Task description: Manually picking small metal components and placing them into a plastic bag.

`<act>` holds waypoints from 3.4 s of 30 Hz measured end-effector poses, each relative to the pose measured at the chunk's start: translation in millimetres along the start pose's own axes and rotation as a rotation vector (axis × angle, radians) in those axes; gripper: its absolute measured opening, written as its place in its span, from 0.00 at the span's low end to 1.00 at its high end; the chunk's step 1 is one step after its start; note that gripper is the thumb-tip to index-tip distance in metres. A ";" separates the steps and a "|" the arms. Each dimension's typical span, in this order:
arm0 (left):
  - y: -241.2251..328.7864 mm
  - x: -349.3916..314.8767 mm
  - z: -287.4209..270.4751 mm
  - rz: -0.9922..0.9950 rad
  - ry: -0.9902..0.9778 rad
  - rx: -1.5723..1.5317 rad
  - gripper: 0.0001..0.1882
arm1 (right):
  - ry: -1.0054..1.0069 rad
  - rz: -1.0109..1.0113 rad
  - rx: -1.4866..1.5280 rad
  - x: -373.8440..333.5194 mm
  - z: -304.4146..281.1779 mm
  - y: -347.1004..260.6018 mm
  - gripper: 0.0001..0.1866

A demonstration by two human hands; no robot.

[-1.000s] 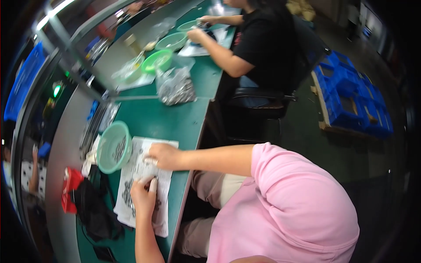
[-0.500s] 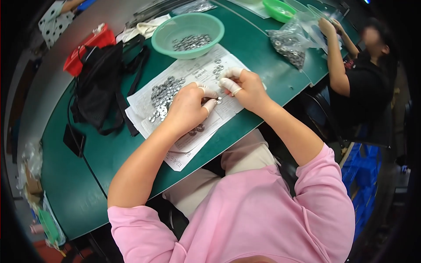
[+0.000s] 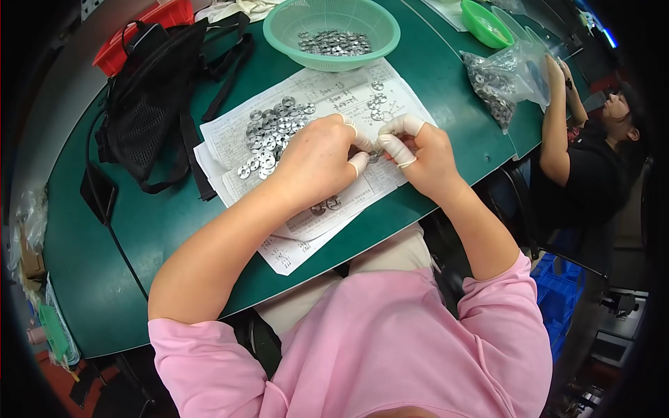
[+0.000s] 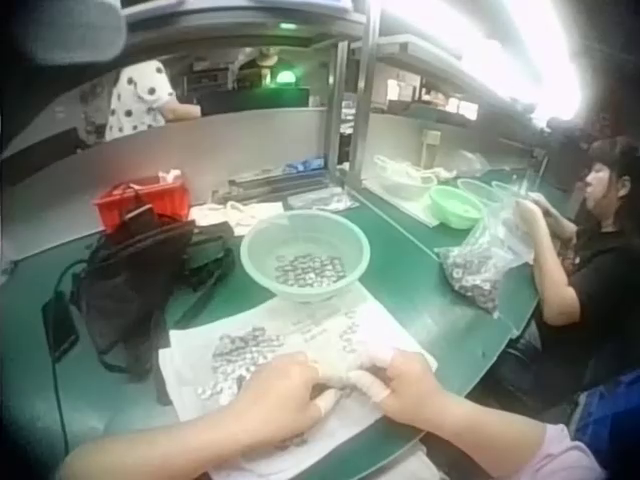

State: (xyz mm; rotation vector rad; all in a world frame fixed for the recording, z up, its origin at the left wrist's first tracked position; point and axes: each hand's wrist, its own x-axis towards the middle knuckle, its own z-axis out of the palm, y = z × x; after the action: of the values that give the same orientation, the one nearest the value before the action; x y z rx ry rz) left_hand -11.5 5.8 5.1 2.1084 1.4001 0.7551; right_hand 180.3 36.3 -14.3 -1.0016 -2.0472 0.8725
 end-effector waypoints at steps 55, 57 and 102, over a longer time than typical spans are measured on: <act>-5.5 -6.9 8.3 0.256 0.011 0.394 0.06 | -0.019 -0.181 -0.271 9.7 -5.5 0.4 0.04; -2.4 -7.3 8.1 0.263 -0.006 0.436 0.06 | -0.017 -0.158 -0.227 10.4 -4.9 0.6 0.04; 14.9 -5.7 6.1 0.249 0.002 0.437 0.10 | 0.200 -0.237 -0.155 -3.1 4.2 8.6 0.06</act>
State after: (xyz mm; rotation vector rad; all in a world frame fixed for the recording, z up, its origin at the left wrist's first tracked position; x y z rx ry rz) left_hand 0.7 -5.3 9.6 2.6557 1.4180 0.5781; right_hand 181.6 36.7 -24.3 -0.8662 -2.0325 0.4777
